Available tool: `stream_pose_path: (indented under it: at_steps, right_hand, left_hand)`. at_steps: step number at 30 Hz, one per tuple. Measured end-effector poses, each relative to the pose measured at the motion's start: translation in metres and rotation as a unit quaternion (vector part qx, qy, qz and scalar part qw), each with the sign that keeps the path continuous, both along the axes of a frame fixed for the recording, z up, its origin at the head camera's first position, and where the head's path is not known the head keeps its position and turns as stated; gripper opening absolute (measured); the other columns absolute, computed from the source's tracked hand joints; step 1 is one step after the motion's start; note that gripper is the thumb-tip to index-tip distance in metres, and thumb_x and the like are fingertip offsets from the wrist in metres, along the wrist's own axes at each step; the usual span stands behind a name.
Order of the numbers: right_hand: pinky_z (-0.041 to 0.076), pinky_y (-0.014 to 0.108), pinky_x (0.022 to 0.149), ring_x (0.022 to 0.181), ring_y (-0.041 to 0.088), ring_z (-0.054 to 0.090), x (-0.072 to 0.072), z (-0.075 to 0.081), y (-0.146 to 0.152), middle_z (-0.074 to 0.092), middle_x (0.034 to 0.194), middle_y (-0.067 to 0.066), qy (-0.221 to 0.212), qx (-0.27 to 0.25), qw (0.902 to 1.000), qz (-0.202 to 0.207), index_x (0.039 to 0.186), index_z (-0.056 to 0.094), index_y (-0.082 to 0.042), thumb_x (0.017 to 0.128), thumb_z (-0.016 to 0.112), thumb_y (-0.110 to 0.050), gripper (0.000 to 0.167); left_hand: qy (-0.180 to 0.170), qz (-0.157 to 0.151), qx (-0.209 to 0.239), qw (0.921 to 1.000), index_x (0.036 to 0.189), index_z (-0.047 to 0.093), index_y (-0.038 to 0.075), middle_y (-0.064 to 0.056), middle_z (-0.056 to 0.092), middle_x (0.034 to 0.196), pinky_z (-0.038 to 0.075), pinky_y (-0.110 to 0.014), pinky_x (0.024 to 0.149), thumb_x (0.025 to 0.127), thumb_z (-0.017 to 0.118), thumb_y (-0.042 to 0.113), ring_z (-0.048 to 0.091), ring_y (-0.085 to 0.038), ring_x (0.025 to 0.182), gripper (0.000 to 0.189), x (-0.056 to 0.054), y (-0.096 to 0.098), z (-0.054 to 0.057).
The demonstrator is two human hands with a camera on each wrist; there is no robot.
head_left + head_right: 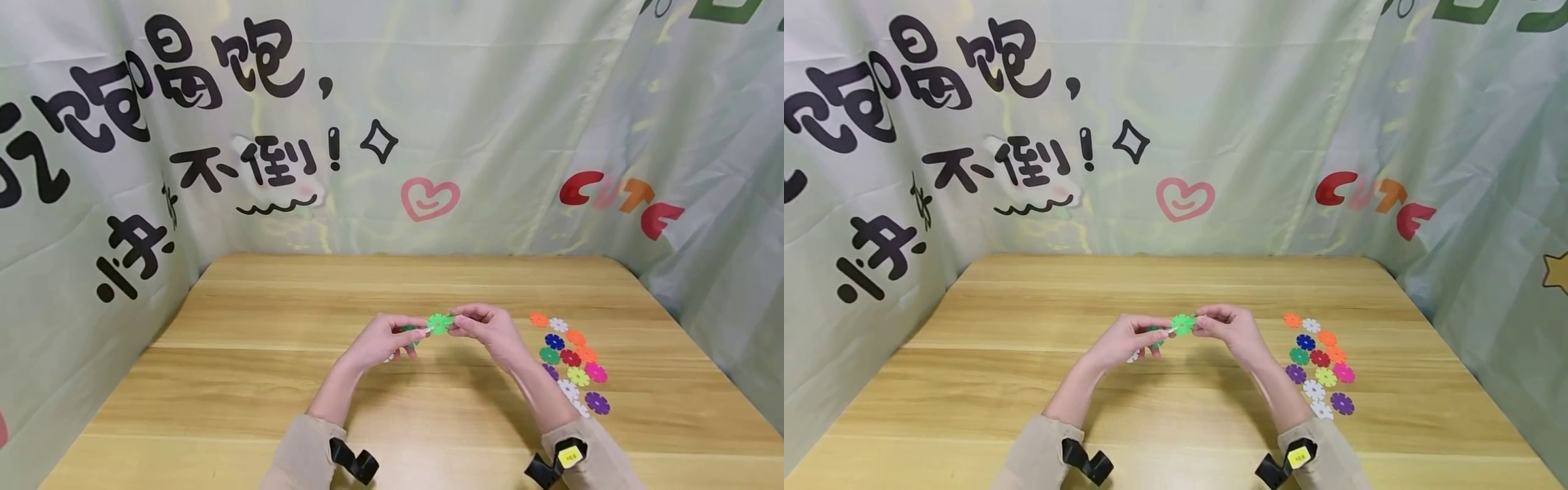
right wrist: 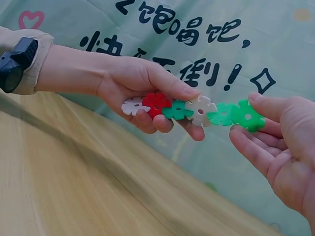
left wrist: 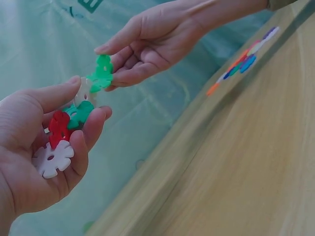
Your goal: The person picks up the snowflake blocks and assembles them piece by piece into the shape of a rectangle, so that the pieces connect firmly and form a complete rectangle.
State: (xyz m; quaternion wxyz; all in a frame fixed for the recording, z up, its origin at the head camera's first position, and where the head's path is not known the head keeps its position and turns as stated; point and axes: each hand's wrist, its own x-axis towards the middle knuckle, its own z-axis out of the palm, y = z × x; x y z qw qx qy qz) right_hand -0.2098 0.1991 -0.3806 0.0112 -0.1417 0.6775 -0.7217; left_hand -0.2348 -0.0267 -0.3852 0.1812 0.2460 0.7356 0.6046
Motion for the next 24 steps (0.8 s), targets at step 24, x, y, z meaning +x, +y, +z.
stream_pose_path:
  at_steps: [24]
  right_hand:
    - [0.053,0.037,0.08,0.079,0.02,0.066,-0.001,-0.007,-0.007,0.064,0.09,0.007,-0.032,0.051,0.998,0.016,0.109,0.048,0.022,0.091,0.059,-0.008,0.036]
  left_hand:
    - [-0.088,-0.06,0.032,0.9938,0.126,0.055,0.005,-0.03,0.057,0.105,0.042,-0.021,0.047,0.091,0.06,0.016,0.063,-0.017,0.067,0.036,0.002,0.007,-0.006]
